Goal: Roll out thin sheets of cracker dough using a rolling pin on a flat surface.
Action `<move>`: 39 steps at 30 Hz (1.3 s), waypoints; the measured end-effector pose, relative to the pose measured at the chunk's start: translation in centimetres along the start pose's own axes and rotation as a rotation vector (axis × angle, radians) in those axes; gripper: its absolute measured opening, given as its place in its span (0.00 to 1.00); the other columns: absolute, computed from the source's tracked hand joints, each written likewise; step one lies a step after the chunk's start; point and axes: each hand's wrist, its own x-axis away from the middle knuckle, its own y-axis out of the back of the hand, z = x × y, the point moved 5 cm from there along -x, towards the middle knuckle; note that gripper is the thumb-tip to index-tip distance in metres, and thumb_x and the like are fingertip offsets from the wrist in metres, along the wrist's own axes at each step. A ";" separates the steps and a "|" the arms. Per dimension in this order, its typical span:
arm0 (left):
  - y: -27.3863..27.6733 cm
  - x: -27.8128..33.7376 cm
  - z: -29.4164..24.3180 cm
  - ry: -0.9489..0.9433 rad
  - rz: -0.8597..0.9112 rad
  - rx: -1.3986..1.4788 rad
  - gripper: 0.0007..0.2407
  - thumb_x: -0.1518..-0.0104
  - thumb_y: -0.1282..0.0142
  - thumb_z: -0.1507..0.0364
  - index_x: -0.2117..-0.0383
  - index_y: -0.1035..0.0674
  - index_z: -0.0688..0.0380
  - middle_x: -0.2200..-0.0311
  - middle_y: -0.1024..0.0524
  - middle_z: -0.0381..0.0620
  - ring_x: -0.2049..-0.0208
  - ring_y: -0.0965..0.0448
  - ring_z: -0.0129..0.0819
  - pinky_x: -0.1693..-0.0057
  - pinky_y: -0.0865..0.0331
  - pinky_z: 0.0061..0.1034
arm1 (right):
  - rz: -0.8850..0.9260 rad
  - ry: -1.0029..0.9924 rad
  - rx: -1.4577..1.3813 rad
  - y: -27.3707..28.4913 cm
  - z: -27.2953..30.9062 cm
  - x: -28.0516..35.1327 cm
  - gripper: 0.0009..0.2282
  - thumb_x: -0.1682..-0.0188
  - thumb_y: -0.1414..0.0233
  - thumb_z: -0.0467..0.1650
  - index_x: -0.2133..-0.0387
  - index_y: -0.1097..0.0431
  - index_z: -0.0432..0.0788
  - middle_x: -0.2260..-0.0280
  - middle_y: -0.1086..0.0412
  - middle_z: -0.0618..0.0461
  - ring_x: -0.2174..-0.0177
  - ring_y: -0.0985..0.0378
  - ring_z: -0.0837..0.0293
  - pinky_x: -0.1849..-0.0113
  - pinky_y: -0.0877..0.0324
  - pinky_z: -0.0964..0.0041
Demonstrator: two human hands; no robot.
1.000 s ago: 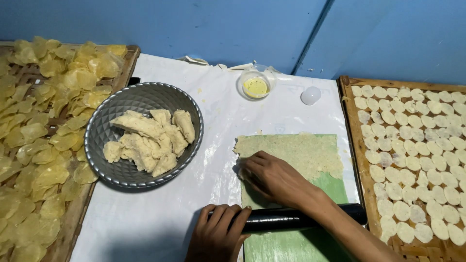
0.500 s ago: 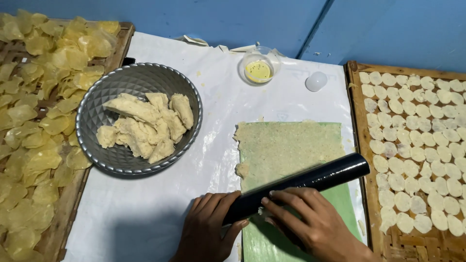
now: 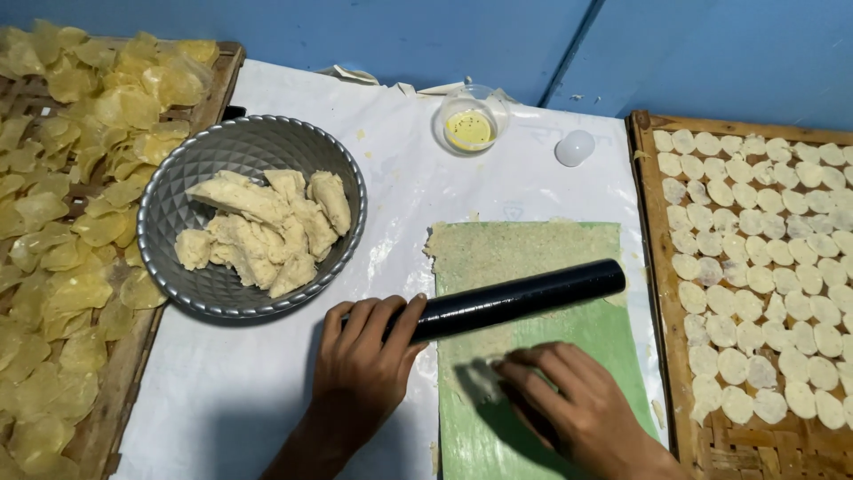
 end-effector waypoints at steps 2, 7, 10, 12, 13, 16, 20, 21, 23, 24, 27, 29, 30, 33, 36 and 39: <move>-0.5 -0.4 0.2 -0.032 0.008 -0.015 0.18 0.45 0.35 0.67 0.49 0.21 0.54 0.59 0.22 0.44 0.60 0.24 0.41 0.51 0.35 0.40 | -0.048 -0.052 0.095 0.4 -0.9 -2.1 0.19 0.51 0.41 0.32 0.47 0.32 0.40 0.50 0.28 0.43 0.55 0.23 0.49 0.54 0.26 0.55; -2.1 -0.2 1.0 -0.060 0.068 -0.037 0.18 0.41 0.38 0.65 0.46 0.24 0.52 0.58 0.22 0.42 0.59 0.24 0.40 0.50 0.35 0.39 | 0.090 -0.255 0.229 -2.3 -4.9 -4.1 0.28 0.43 0.56 0.42 0.32 0.45 0.42 0.34 0.44 0.36 0.35 0.43 0.42 0.36 0.47 0.48; -2.7 0.0 1.6 -0.055 0.102 -0.032 0.21 0.45 0.35 0.65 0.45 0.24 0.52 0.56 0.22 0.42 0.57 0.25 0.40 0.46 0.36 0.41 | 0.166 -0.274 0.239 -3.9 -5.7 -3.6 0.28 0.40 0.64 0.43 0.29 0.53 0.42 0.30 0.50 0.42 0.31 0.52 0.46 0.34 0.55 0.51; -3.0 -0.2 1.8 -0.101 0.121 -0.080 0.24 0.43 0.41 0.57 0.41 0.26 0.53 0.44 0.25 0.46 0.42 0.27 0.47 0.36 0.41 0.55 | 0.183 -0.277 0.199 -3.5 -5.9 -4.1 0.28 0.40 0.64 0.41 0.29 0.54 0.41 0.30 0.50 0.41 0.31 0.53 0.46 0.34 0.57 0.51; -3.0 -0.8 1.9 -0.100 0.124 -0.078 0.24 0.43 0.41 0.57 0.41 0.26 0.53 0.44 0.25 0.46 0.42 0.27 0.47 0.36 0.41 0.55 | 0.185 -0.279 0.196 -3.6 -6.2 -4.4 0.28 0.40 0.64 0.41 0.29 0.54 0.41 0.30 0.50 0.41 0.31 0.53 0.46 0.34 0.57 0.51; -3.2 -2.4 2.5 -0.054 0.153 -0.057 0.22 0.34 0.56 0.56 0.39 0.27 0.55 0.36 0.29 0.45 0.32 0.37 0.50 0.37 0.41 0.55 | 0.223 -0.308 0.171 -3.7 -7.2 -5.7 0.28 0.39 0.67 0.42 0.29 0.55 0.41 0.31 0.51 0.41 0.30 0.56 0.46 0.34 0.59 0.51; -5.7 -3.6 4.0 -0.006 0.162 0.072 0.22 0.30 0.60 0.60 0.43 0.25 0.66 0.41 0.28 0.63 0.38 0.31 0.63 0.37 0.39 0.57 | 0.325 -0.481 0.197 -4.3 -9.2 -7.3 0.28 0.38 0.70 0.45 0.30 0.47 0.44 0.31 0.50 0.40 0.31 0.55 0.42 0.34 0.60 0.46; -6.6 -3.7 4.6 0.024 0.169 0.058 0.21 0.30 0.61 0.60 0.43 0.24 0.65 0.40 0.28 0.62 0.38 0.31 0.61 0.36 0.38 0.54 | 0.315 -0.500 0.227 -4.5 -9.8 -7.5 0.28 0.38 0.72 0.47 0.29 0.50 0.46 0.29 0.53 0.42 0.30 0.58 0.44 0.34 0.62 0.48; -6.1 -3.0 4.0 0.003 0.092 -0.019 0.22 0.30 0.62 0.59 0.42 0.25 0.65 0.41 0.27 0.62 0.38 0.29 0.59 0.36 0.37 0.52 | 0.290 -0.486 0.234 -4.5 -9.2 -7.0 0.29 0.38 0.70 0.46 0.29 0.51 0.44 0.29 0.54 0.39 0.30 0.58 0.42 0.34 0.62 0.47; -5.8 -2.7 3.6 -0.020 0.014 -0.095 0.23 0.30 0.62 0.58 0.41 0.26 0.66 0.42 0.27 0.62 0.39 0.28 0.56 0.36 0.37 0.50 | 0.263 -0.474 0.242 -4.4 -8.9 -6.7 0.29 0.38 0.69 0.46 0.28 0.53 0.43 0.29 0.54 0.37 0.30 0.58 0.41 0.34 0.62 0.46; -3.7 -0.8 1.5 -0.049 0.022 -0.157 0.28 0.28 0.75 0.56 0.38 0.29 0.68 0.41 0.27 0.63 0.38 0.28 0.56 0.35 0.39 0.52 | 0.309 -0.469 0.271 -4.6 -6.7 -3.8 0.33 0.42 0.63 0.48 0.27 0.56 0.44 0.29 0.56 0.38 0.30 0.59 0.42 0.34 0.62 0.48; -3.8 -0.3 1.5 -0.050 0.034 -0.178 0.27 0.29 0.75 0.57 0.37 0.31 0.67 0.39 0.30 0.62 0.36 0.31 0.54 0.33 0.42 0.52 | 0.308 -0.469 0.279 -4.9 -6.8 -3.4 0.33 0.42 0.63 0.48 0.27 0.56 0.43 0.29 0.55 0.37 0.30 0.58 0.42 0.34 0.62 0.48; -3.8 0.1 1.3 -0.052 0.045 -0.203 0.27 0.29 0.75 0.57 0.35 0.33 0.65 0.36 0.32 0.61 0.34 0.34 0.52 0.31 0.45 0.51 | 0.303 -0.466 0.287 -5.0 -6.7 -3.1 0.34 0.42 0.63 0.48 0.27 0.56 0.43 0.30 0.55 0.36 0.31 0.58 0.42 0.34 0.62 0.48; -4.2 -1.0 1.3 -0.044 0.045 -0.170 0.23 0.29 0.67 0.61 0.37 0.31 0.67 0.38 0.31 0.62 0.35 0.32 0.54 0.32 0.43 0.52 | 0.359 -0.516 0.245 -5.1 -8.0 -4.5 0.33 0.40 0.68 0.49 0.28 0.56 0.41 0.30 0.57 0.34 0.31 0.60 0.39 0.34 0.64 0.46; -5.7 -1.1 1.4 -0.046 0.029 -0.081 0.21 0.31 0.61 0.64 0.39 0.29 0.67 0.40 0.28 0.61 0.38 0.28 0.53 0.33 0.41 0.51 | 0.358 -0.559 0.221 -5.3 -9.8 -6.5 0.33 0.39 0.71 0.50 0.27 0.58 0.41 0.29 0.57 0.34 0.30 0.61 0.39 0.34 0.65 0.44; -5.7 -3.0 2.2 -0.052 -0.046 -0.043 0.20 0.31 0.59 0.65 0.40 0.27 0.69 0.41 0.27 0.63 0.37 0.28 0.54 0.33 0.41 0.51 | 0.361 -0.575 0.212 -5.2 -11.2 -8.3 0.31 0.38 0.73 0.47 0.27 0.58 0.42 0.29 0.59 0.33 0.30 0.62 0.36 0.35 0.64 0.42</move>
